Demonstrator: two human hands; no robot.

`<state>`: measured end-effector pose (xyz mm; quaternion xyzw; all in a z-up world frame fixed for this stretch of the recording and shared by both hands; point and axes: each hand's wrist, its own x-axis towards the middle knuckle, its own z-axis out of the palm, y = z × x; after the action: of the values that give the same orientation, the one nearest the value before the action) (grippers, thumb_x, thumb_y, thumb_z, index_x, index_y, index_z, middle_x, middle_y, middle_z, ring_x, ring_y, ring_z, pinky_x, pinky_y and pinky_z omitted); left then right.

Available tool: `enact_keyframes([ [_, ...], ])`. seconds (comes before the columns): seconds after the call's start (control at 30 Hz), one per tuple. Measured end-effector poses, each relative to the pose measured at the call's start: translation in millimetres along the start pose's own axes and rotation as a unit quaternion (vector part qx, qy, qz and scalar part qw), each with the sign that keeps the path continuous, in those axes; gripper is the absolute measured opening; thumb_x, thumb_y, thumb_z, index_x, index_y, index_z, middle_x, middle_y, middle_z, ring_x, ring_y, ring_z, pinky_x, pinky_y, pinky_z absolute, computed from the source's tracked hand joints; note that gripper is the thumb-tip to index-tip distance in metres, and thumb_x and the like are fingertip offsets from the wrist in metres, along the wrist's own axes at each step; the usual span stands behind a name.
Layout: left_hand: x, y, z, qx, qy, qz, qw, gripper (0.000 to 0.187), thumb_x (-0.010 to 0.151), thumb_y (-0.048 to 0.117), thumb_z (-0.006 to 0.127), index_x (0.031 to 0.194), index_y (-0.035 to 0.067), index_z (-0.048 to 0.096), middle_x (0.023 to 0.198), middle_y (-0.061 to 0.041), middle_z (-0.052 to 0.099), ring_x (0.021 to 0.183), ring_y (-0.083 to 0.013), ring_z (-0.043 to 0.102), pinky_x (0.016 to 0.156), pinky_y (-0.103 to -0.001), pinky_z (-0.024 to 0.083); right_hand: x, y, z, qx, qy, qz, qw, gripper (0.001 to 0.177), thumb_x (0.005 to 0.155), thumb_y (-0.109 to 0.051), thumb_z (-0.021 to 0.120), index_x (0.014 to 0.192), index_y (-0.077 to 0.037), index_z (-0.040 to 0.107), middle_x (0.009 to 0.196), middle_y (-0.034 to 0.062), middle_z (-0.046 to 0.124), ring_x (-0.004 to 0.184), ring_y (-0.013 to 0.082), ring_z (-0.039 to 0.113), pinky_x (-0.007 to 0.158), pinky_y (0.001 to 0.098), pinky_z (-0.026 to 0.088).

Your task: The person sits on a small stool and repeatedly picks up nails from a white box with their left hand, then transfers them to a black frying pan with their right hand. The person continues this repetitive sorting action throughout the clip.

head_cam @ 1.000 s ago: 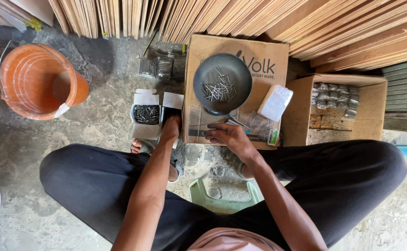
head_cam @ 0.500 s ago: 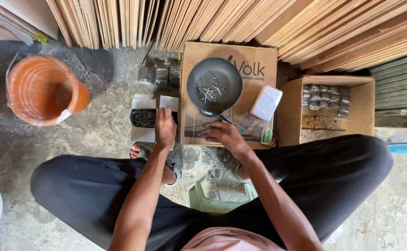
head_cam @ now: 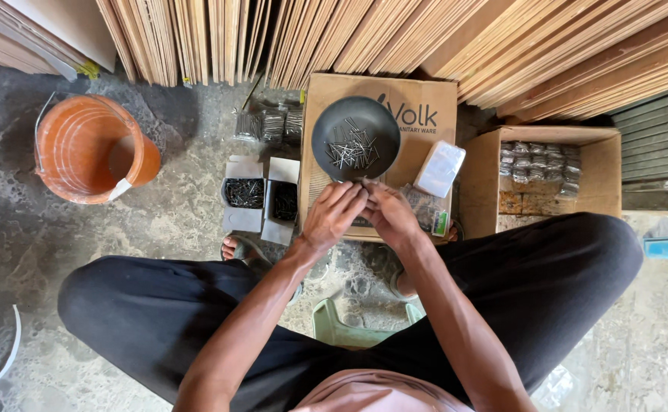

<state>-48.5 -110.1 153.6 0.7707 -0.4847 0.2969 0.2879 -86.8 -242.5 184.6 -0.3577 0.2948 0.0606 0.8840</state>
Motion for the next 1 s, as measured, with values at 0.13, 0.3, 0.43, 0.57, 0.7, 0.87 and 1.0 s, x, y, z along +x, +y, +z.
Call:
enact_keyframes([
  [0.13,-3.7,-10.5,-6.0,0.009,-0.004,0.004,1.000,0.023,0.086,0.006,0.050,0.107,0.006,0.061,0.103,-0.013,0.060,0.096,-0.0273,0.057,0.082,-0.036,0.048,-12.4,-8.0,13.4,-0.029,0.048,-0.047,0.997,0.016,0.089,-0.010,0.056,0.098,0.003,0.059,0.086,0.0195,0.066,0.068,0.0226,0.067,0.063,0.0367,0.059],
  [0.3,-28.3,-49.5,-25.1,0.087,-0.015,-0.264,0.960,0.006,0.080,0.007,0.064,0.086,0.008,0.067,0.081,-0.010,0.061,0.075,-0.0268,0.062,0.070,-0.035,0.051,-28.2,-35.7,39.2,-0.069,0.039,-0.117,0.990,0.045,0.088,-0.006,0.053,0.124,0.015,0.036,0.113,0.0265,0.055,0.105,0.0295,0.059,0.094,0.0396,0.049],
  [0.43,-94.2,-68.8,-16.4,0.139,-0.066,-0.307,0.939,0.007,0.085,0.008,0.056,0.081,0.005,0.060,0.078,-0.010,0.058,0.074,-0.0265,0.059,0.069,-0.034,0.048,-24.2,-32.5,37.7,-0.084,0.032,-0.138,0.986,0.047,0.086,0.003,0.049,0.129,0.014,0.033,0.121,0.0246,0.050,0.114,0.0268,0.052,0.098,0.0373,0.044],
  [0.57,-153.4,-82.2,17.9,0.060,-0.197,-0.397,0.894,0.008,0.084,0.004,0.054,0.088,-0.001,0.059,0.082,-0.016,0.057,0.080,-0.0320,0.059,0.072,-0.040,0.050,-24.7,-26.6,35.3,-0.108,0.032,-0.129,0.985,0.048,0.080,0.011,0.049,0.127,0.012,0.037,0.123,0.0260,0.049,0.119,0.0321,0.048,0.099,0.0423,0.042],
  [0.7,-160.6,-86.2,26.7,0.006,-0.390,-0.488,0.781,0.037,0.079,0.000,0.052,0.117,0.002,0.050,0.124,-0.023,0.046,0.110,-0.0396,0.051,0.089,-0.047,0.046,-34.8,-27.7,41.3,-0.138,0.052,-0.093,0.985,0.054,0.075,0.013,0.049,0.128,0.010,0.038,0.123,0.0247,0.051,0.117,0.0312,0.050,0.096,0.0409,0.045],
  [0.87,-207.9,-109.3,67.5,-0.015,-0.435,-0.503,0.746,0.039,0.086,0.003,0.046,0.125,0.003,0.046,0.132,-0.026,0.038,0.116,-0.0389,0.048,0.087,-0.048,0.048,-48.1,-24.9,51.2,-0.185,0.010,-0.007,0.983,0.033,0.077,0.008,0.053,0.110,0.010,0.055,0.102,0.0258,0.061,0.097,0.0328,0.062,0.082,0.0429,0.053],
  [1.0,-258.0,-135.2,103.1,-0.099,-0.427,-0.538,0.720,0.036,0.089,0.003,0.037,0.124,0.000,0.048,0.126,-0.031,0.043,0.109,-0.0428,0.054,0.085,-0.053,0.047,-53.3,-20.5,56.7,-0.234,-0.069,0.074,0.967,0.035,0.079,-0.002,0.058,0.113,0.008,0.056,0.100,0.0233,0.064,0.093,0.0287,0.063,0.081,0.0390,0.052],
])
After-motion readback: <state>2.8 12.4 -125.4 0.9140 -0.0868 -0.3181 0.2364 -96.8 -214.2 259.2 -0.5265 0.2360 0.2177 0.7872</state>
